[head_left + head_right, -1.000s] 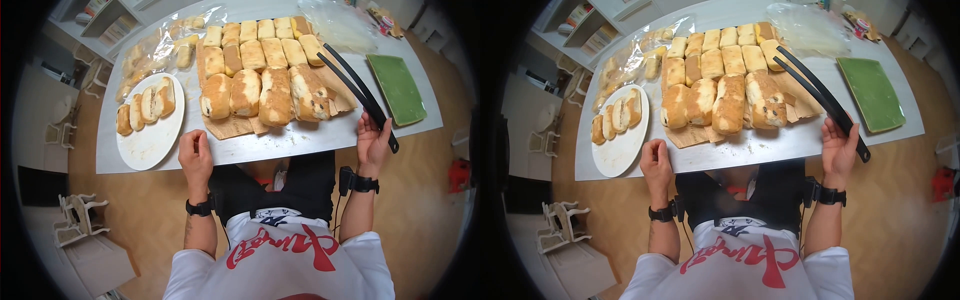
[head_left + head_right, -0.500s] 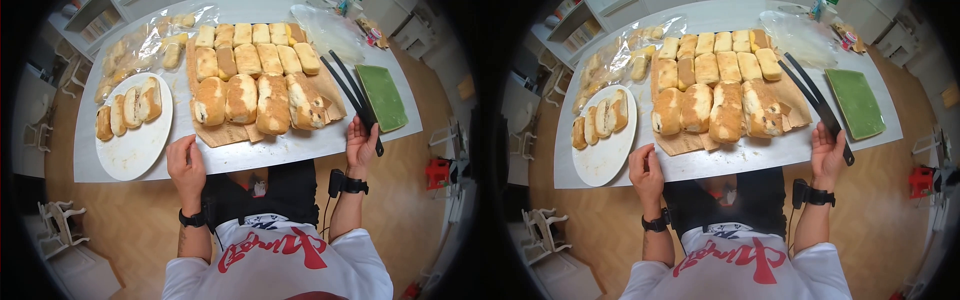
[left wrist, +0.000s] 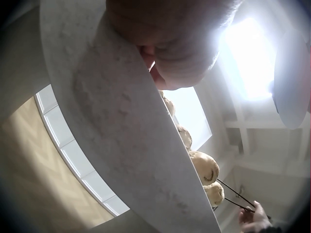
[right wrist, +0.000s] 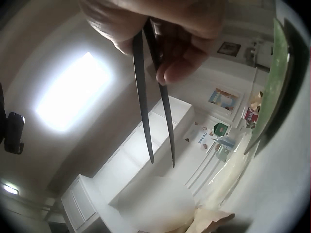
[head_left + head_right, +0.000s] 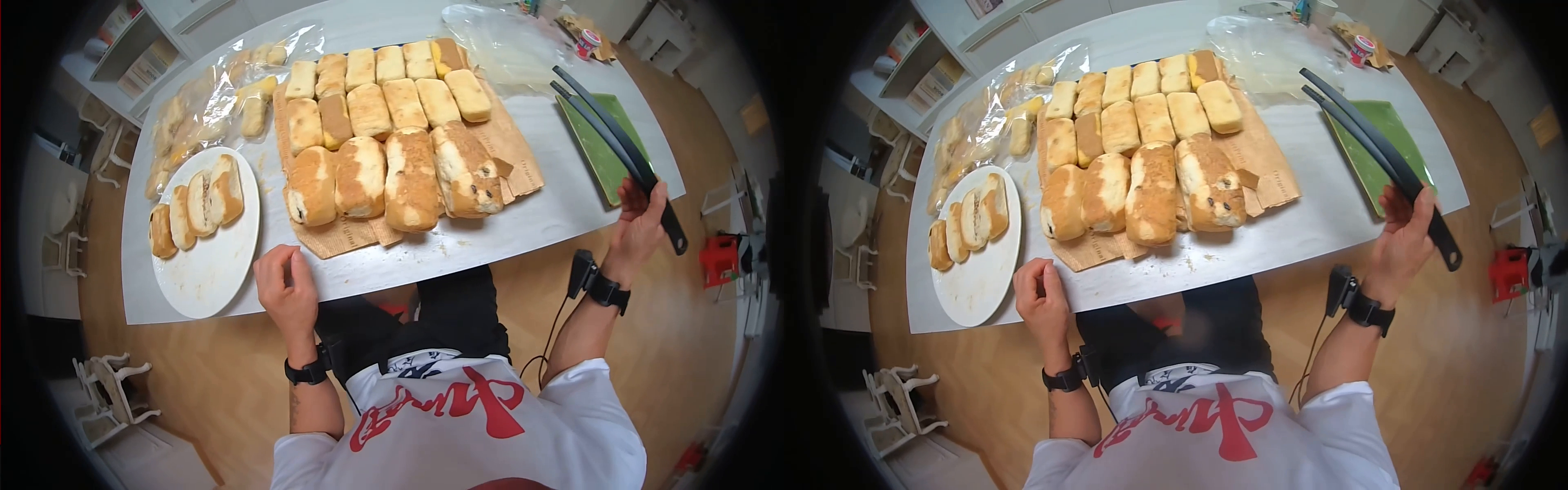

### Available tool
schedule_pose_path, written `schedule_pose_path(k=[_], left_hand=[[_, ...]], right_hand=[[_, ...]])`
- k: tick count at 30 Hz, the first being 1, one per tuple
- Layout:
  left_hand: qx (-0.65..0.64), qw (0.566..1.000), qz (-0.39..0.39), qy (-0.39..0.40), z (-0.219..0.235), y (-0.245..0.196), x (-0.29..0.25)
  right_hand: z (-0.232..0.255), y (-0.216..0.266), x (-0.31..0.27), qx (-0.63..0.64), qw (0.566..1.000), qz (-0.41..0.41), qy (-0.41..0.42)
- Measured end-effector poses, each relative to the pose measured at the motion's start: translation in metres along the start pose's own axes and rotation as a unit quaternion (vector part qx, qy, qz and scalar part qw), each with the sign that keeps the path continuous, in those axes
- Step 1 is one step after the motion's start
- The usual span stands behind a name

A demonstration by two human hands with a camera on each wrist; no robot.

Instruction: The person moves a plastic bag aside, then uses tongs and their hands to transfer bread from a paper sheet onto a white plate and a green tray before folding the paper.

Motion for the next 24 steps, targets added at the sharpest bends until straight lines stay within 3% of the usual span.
schedule_pose_path(k=[5,9,16,24], left_hand=[[-0.002,1.0,0.012,0.016,-0.001,-0.002,0.0],[0.01,1.0,-0.013,0.021,0.001,-0.003,0.001],[-0.004,1.0,-0.014,0.02,0.001,-0.002,0.001],[-0.02,0.999,-0.033,0.022,0.003,0.003,0.002]], right_hand=[[-0.005,0.033,0.02,-0.146,0.981,0.121,0.037],[-0.014,0.053,0.03,-0.224,0.962,0.139,0.067],[-0.046,0.065,0.037,-0.308,0.919,0.151,0.196],[-0.086,0.042,0.029,-0.281,0.884,0.151,0.343]])
Point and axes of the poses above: each hand's wrist, its own x-axis towards the middle knuckle, its own z-axis out of the back of the hand, y = z × x, the point moved 2 cm from there along x, towards the middle knuckle, and after that the axes turned 8 degrees about z, right-handed, at the moved point
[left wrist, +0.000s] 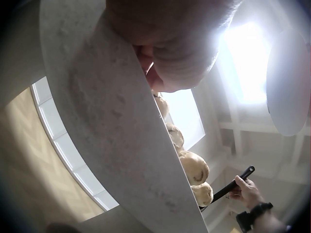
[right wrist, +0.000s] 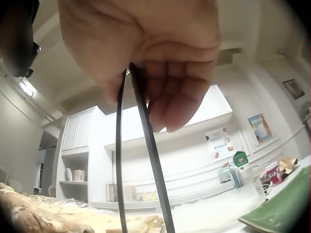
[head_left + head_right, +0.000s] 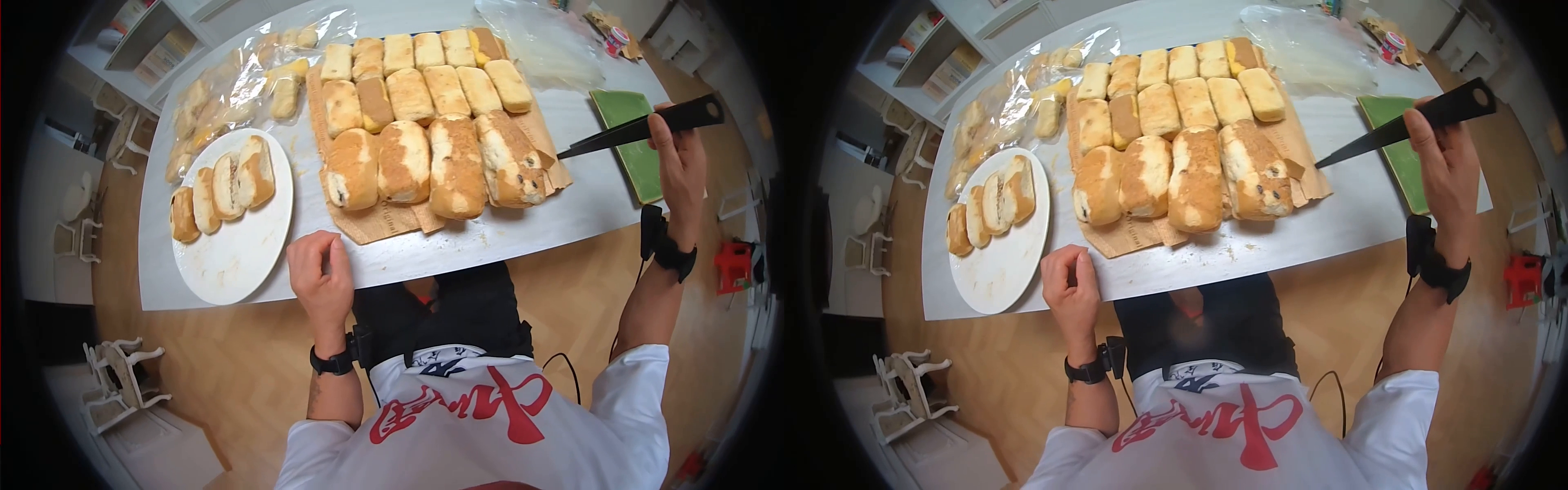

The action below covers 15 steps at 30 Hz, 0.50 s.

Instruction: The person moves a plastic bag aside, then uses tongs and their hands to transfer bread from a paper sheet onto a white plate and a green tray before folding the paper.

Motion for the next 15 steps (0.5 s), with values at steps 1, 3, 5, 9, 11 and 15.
schedule_pose_path(k=[1,3,5,9,11,15], left_hand=[[0.008,1.0,-0.014,-0.001,0.001,-0.002,0.001],[0.009,1.0,-0.01,0.002,0.002,-0.001,0.001],[0.006,1.0,-0.006,0.007,0.003,-0.003,0.002],[-0.003,1.0,-0.01,-0.005,0.002,-0.001,0.002],[0.003,1.0,-0.013,-0.014,0.003,-0.002,0.002],[0.001,1.0,-0.001,-0.022,0.005,-0.002,0.002]], right_hand=[[-0.006,0.0,0.0,-0.005,1.0,-0.003,0.006],[-0.013,0.002,0.003,-0.006,1.0,-0.001,0.013],[-0.018,0.006,0.007,-0.001,1.0,-0.007,0.018],[-0.027,-0.004,0.005,0.017,0.999,-0.035,0.032],[-0.031,-0.007,-0.003,0.021,0.998,-0.052,0.032],[-0.037,-0.022,-0.02,0.041,0.995,-0.091,0.013]])
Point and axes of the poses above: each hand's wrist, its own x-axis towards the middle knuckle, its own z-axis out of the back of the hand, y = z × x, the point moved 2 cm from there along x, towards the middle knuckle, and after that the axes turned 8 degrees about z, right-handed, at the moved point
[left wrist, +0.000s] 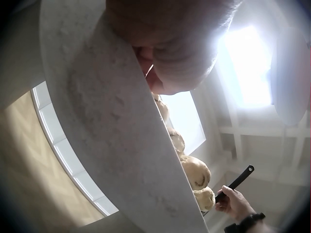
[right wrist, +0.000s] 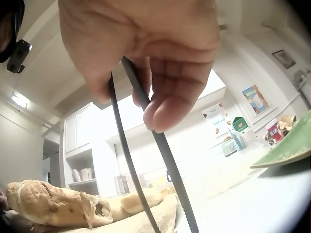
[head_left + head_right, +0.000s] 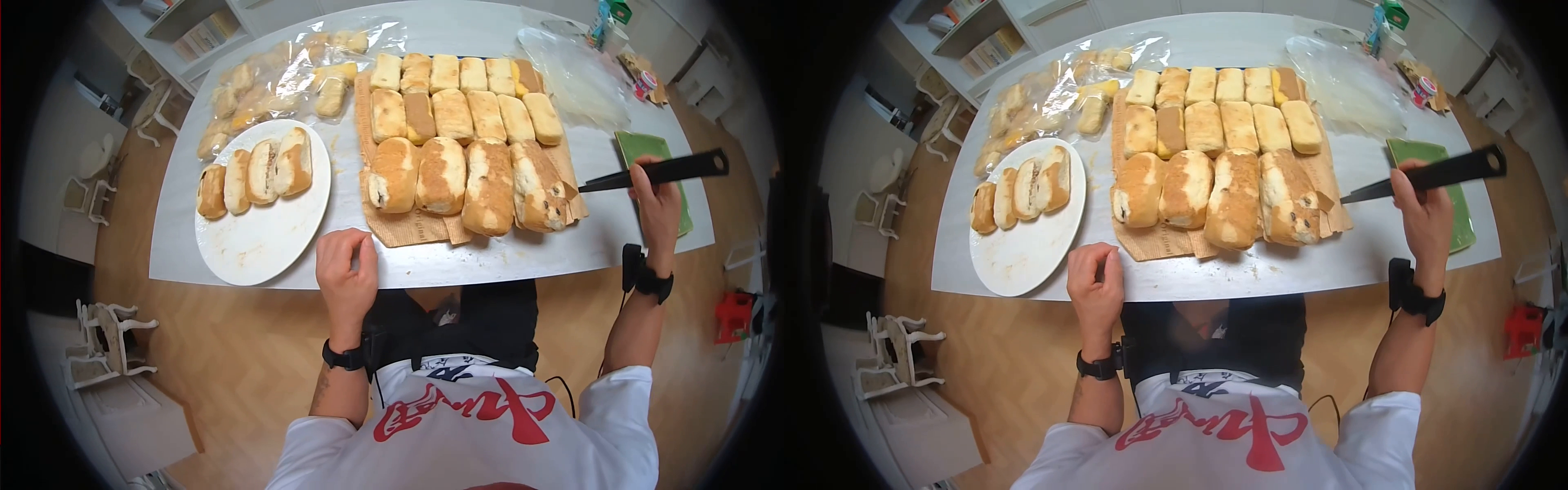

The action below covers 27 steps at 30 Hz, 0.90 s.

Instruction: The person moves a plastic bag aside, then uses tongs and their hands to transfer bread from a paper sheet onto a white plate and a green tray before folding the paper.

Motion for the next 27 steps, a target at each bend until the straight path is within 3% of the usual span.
schedule_pose_path(k=[2,6,9,13,18,20,22,27], left_hand=[[0.001,1.0,0.005,0.003,-0.002,0.001,-0.001],[0.021,1.0,0.0,-0.004,-0.005,0.0,-0.002],[0.03,1.0,0.0,-0.008,-0.007,-0.001,-0.002],[0.038,0.999,0.003,0.002,-0.01,-0.005,-0.001],[0.047,0.999,0.002,0.014,-0.013,-0.003,-0.002],[0.043,0.999,0.007,0.014,-0.017,-0.003,-0.003],[0.054,0.998,-0.025,-0.007,-0.014,0.002,-0.002],[0.026,1.0,-0.004,0.002,-0.007,0.003,-0.001]], right_hand=[[0.007,-0.012,-0.005,0.018,0.998,-0.033,-0.049],[0.017,-0.025,-0.02,0.099,0.967,-0.002,-0.233],[0.007,-0.055,-0.041,0.347,0.888,-0.064,-0.294],[-0.016,-0.085,-0.075,0.44,0.843,-0.141,-0.276],[-0.021,-0.082,-0.084,0.427,0.838,-0.099,-0.325],[-0.017,-0.088,-0.087,0.374,0.859,-0.122,-0.326],[-0.021,-0.109,-0.088,0.35,0.881,-0.132,-0.289],[-0.035,-0.079,-0.081,0.236,0.941,-0.098,-0.223]])
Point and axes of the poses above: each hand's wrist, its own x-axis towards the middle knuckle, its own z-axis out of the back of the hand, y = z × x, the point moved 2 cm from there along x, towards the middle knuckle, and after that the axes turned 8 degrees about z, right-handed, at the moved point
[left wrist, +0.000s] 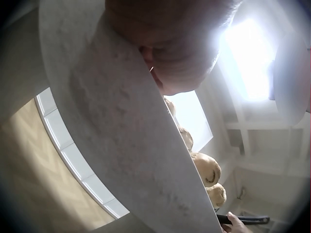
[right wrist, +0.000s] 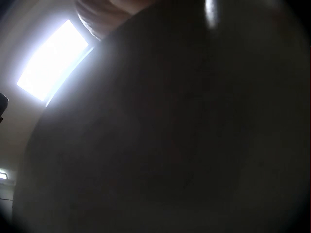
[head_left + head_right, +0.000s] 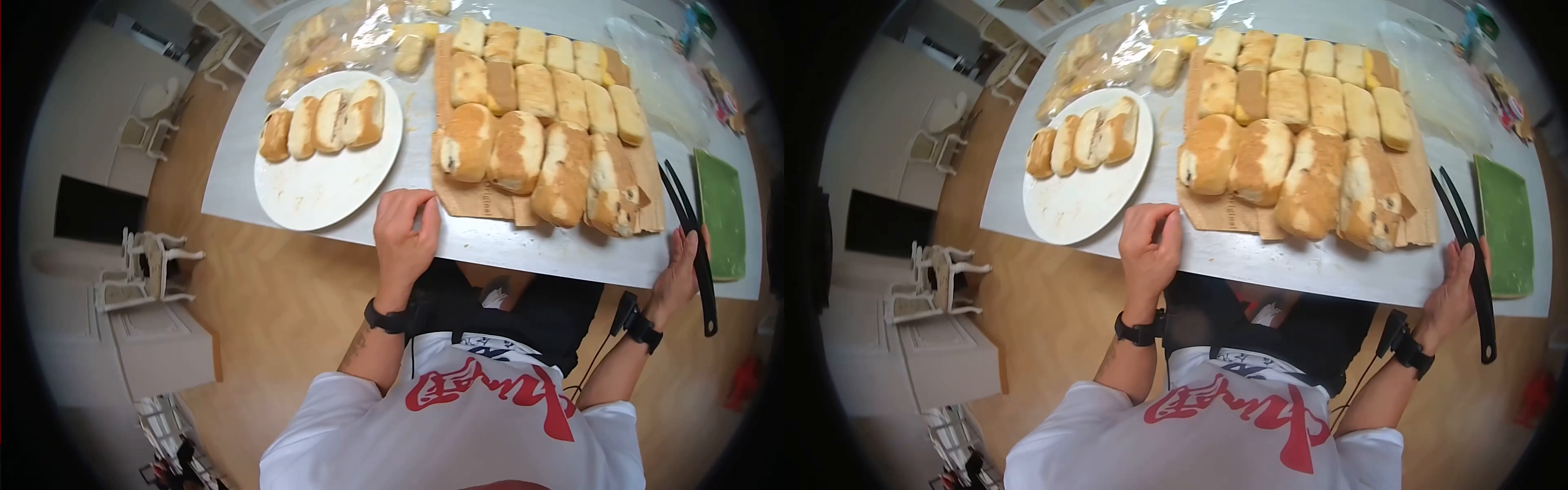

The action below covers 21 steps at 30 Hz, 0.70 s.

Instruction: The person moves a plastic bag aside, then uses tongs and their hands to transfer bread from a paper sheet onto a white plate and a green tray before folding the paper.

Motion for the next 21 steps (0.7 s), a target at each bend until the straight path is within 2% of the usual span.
schedule_pose_path(k=[5,8,11,14,17,21], left_hand=[[-0.015,0.998,0.066,-0.01,-0.001,0.0,-0.002],[-0.015,0.997,0.071,0.006,-0.001,0.004,-0.002],[0.023,0.999,0.026,0.029,0.0,0.003,0.0],[0.0,0.998,0.059,0.018,-0.001,0.007,-0.001],[-0.064,0.99,0.129,0.01,-0.003,0.008,-0.003],[-0.116,0.981,0.151,-0.028,0.004,0.006,-0.001]], right_hand=[[-0.009,0.01,-0.005,-0.07,0.997,0.001,0.018],[-0.007,0.007,-0.006,-0.082,0.996,-0.001,0.036],[-0.01,0.011,-0.008,-0.11,0.993,-0.002,0.045],[-0.013,0.013,-0.008,-0.124,0.991,-0.007,0.047],[-0.01,0.012,-0.007,-0.125,0.991,-0.013,0.046],[-0.006,0.005,-0.005,-0.123,0.991,-0.008,0.056]])
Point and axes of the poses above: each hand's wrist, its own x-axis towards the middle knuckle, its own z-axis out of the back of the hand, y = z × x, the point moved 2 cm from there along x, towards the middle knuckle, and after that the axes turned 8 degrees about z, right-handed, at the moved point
